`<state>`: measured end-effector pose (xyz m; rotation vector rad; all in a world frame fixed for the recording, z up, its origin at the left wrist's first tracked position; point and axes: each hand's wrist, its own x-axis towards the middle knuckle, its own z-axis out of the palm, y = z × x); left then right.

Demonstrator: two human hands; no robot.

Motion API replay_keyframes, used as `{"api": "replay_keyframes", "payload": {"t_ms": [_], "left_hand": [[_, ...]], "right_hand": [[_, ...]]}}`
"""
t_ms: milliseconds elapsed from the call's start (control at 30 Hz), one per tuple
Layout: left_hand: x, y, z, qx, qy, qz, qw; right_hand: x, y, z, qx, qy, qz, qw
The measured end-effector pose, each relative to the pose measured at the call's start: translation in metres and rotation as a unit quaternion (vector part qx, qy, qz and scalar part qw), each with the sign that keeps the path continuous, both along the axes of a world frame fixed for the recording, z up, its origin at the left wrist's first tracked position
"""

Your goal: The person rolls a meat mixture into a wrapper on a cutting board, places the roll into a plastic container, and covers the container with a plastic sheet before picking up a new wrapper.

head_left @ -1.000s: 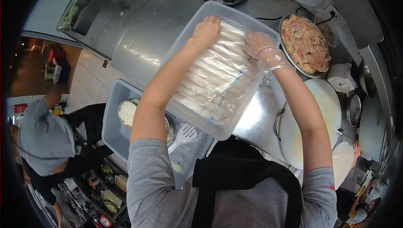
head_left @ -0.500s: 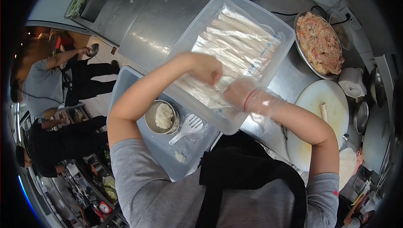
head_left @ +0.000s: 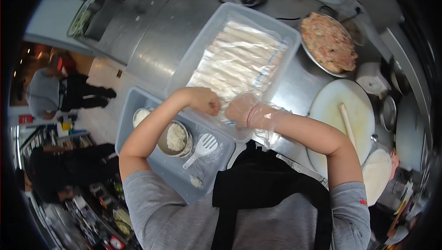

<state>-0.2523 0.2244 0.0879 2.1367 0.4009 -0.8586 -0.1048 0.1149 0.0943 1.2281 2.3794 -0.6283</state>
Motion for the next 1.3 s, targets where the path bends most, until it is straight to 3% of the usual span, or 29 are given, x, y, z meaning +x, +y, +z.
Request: {"api": "replay_keyframes", "payload": {"t_ms": [33, 100, 167, 200, 233, 300, 433, 567, 733, 800, 867, 933, 967, 1000, 1033, 1100, 1133, 1167, 1200, 1233, 1300], "left_hand": [[0.001, -0.003, 0.009, 0.028, -0.025, 0.014, 0.999], [0.012, -0.017, 0.036, 0.245, -0.041, -0.059, 0.967], [0.033, -0.049, 0.082, 0.433, -0.168, -0.044, 0.885], [0.055, -0.073, 0.123, 0.488, -0.156, -0.077, 0.855], [0.085, -0.122, 0.174, 0.534, -0.397, -0.098, 0.740], [0.104, -0.154, 0.196, 0.500, -0.412, -0.114, 0.754], [0.129, -0.188, 0.186, 0.449, -0.444, -0.143, 0.762], [0.145, -0.210, 0.184, 0.422, -0.440, -0.171, 0.774], [0.171, -0.231, 0.190, 0.399, -0.433, -0.205, 0.782], [0.195, -0.243, 0.190, 0.371, -0.442, -0.228, 0.784], [0.218, -0.252, 0.192, 0.352, -0.447, -0.251, 0.783], [0.233, -0.258, 0.195, 0.336, -0.448, -0.271, 0.783], [0.244, -0.258, 0.198, 0.333, -0.448, -0.278, 0.782], [0.256, -0.266, 0.201, 0.329, -0.448, -0.283, 0.782], [0.278, -0.255, 0.162, 0.273, -0.382, -0.241, 0.849], [0.317, -0.233, 0.066, 0.200, -0.334, -0.198, 0.899], [0.329, -0.225, -0.003, 0.226, -0.432, -0.164, 0.858], [0.333, -0.225, -0.041, 0.233, -0.427, -0.156, 0.859], [0.335, -0.222, -0.069, 0.313, -0.468, -0.154, 0.812], [0.336, -0.220, -0.080, 0.392, -0.503, -0.151, 0.756], [0.332, -0.219, -0.072, 0.399, -0.471, -0.155, 0.771]], "right_hand": [[0.004, -0.003, 0.012, 0.018, 0.058, -0.058, 0.996], [0.027, -0.019, 0.022, 0.040, 0.101, -0.144, 0.984], [0.064, -0.042, 0.026, 0.226, 0.348, -0.211, 0.885], [0.085, -0.056, 0.027, 0.251, 0.405, -0.276, 0.835], [0.114, -0.084, 0.028, 0.280, 0.451, -0.338, 0.777], [0.164, -0.122, 0.015, 0.318, 0.354, -0.381, 0.793], [0.215, -0.215, 0.021, 0.310, 0.185, -0.579, 0.731], [0.254, -0.307, 0.008, 0.312, 0.181, -0.634, 0.684], [0.266, -0.353, 0.003, 0.339, 0.179, -0.617, 0.687], [0.267, -0.361, 0.005, 0.291, 0.163, -0.629, 0.702], [0.282, -0.368, -0.016, 0.215, 0.218, -0.678, 0.668], [0.291, -0.368, -0.044, 0.354, 0.118, -0.535, 0.758], [0.280, -0.362, -0.034, 0.306, 0.102, -0.568, 0.757], [0.278, -0.358, -0.043, 0.334, 0.095, -0.547, 0.762], [0.271, -0.351, -0.040, 0.307, 0.085, -0.554, 0.769], [0.265, -0.346, -0.041, 0.284, 0.077, -0.552, 0.780], [0.265, -0.344, -0.051, 0.320, 0.062, -0.536, 0.779], [0.262, -0.342, -0.058, 0.354, 0.050, -0.518, 0.777], [0.260, -0.339, -0.056, 0.355, 0.057, -0.509, 0.782], [0.259, -0.336, -0.051, 0.332, 0.048, -0.533, 0.777], [0.263, -0.332, -0.056, 0.310, 0.047, -0.541, 0.780]]}}
